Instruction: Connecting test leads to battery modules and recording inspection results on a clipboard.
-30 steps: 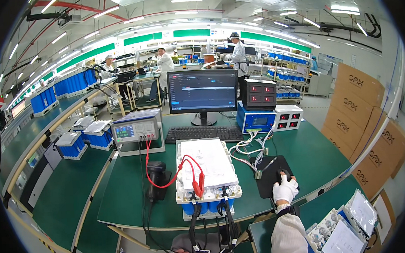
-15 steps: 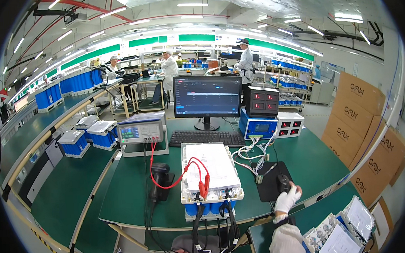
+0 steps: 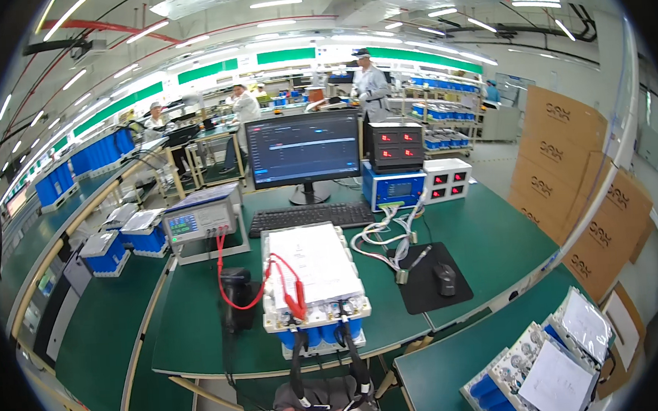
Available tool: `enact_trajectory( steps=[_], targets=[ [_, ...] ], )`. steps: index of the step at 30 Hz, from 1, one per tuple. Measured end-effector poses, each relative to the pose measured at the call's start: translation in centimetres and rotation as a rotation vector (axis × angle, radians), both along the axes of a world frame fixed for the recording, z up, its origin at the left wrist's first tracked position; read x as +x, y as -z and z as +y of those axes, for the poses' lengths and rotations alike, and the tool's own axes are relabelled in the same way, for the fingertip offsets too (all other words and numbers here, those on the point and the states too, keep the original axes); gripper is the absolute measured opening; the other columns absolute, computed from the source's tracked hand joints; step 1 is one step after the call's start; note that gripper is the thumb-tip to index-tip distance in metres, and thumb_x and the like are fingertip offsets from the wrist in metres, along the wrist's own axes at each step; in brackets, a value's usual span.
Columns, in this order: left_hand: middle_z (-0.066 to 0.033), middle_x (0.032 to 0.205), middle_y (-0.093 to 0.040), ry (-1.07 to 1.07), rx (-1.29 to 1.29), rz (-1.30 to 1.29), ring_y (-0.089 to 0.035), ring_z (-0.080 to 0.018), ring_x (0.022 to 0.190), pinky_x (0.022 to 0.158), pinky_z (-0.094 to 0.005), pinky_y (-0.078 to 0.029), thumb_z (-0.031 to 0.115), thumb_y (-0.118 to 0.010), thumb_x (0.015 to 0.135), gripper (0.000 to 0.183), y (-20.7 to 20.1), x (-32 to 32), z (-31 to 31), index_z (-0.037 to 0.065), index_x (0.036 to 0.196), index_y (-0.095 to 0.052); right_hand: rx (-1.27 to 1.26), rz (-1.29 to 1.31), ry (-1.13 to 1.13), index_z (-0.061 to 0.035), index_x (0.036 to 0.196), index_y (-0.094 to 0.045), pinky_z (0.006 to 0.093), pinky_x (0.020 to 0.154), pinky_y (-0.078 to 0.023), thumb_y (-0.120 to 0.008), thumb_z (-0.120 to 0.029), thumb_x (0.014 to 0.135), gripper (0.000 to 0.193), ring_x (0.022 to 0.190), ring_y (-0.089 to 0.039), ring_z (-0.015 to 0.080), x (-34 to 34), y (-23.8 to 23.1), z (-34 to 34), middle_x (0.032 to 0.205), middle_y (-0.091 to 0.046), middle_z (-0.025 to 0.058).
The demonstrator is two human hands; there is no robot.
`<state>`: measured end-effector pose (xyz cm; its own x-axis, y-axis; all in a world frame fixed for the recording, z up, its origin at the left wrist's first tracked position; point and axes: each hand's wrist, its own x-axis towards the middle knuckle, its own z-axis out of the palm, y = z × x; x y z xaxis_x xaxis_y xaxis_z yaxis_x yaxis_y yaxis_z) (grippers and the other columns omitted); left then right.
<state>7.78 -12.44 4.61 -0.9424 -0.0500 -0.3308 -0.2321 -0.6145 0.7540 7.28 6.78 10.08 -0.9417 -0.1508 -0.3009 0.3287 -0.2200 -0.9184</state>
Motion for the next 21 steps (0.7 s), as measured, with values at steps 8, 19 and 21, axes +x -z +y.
enact_trajectory(
  steps=[8, 19, 21],
  targets=[
    [-0.0060, 0.091, -0.058, 0.052, -0.365, -0.099, -0.055, -0.0173, 0.083, 0.077, -0.0297, -0.044, 0.019, -0.046, 0.096, 0.020, -2.0, 1.6, 0.7, 0.002, 0.103, -0.055, -0.135, -0.039, -0.473, -0.0043, 0.098, -0.058, 0.0195, 0.048, -0.040, -0.044, -0.025, 0.097, 0.025, 0.052, -0.048, 0.0061, 0.2, 1.4, 0.0, 0.070, -0.059, 0.0020],
    [-0.0136, 0.092, -0.063, -0.432, -0.343, 0.062, -0.058, -0.0225, 0.084, 0.078, -0.0352, -0.047, 0.031, -0.045, 0.092, 0.037, -5.7, -0.1, -4.4, -0.002, 0.104, -0.057, -0.016, -0.063, -0.428, -0.0088, 0.090, -0.056, 0.0202, 0.050, -0.039, -0.048, -0.029, 0.096, 0.023, 0.058, -0.051, 0.0061, -0.2, 1.9, 0.7, 0.072, -0.059, -0.0008],
    [-0.0126, 0.097, -0.061, -0.480, -0.511, 0.007, -0.055, -0.0209, 0.092, 0.084, -0.0347, -0.044, 0.028, -0.049, 0.089, 0.039, -6.3, -0.2, -5.9, -0.006, 0.108, -0.056, 0.002, -0.033, -0.469, -0.0090, 0.090, -0.056, 0.0203, 0.050, -0.039, -0.048, -0.026, 0.096, 0.019, 0.058, -0.052, 0.0064, -0.4, 2.0, 0.8, 0.073, -0.060, -0.0008]
  ],
)
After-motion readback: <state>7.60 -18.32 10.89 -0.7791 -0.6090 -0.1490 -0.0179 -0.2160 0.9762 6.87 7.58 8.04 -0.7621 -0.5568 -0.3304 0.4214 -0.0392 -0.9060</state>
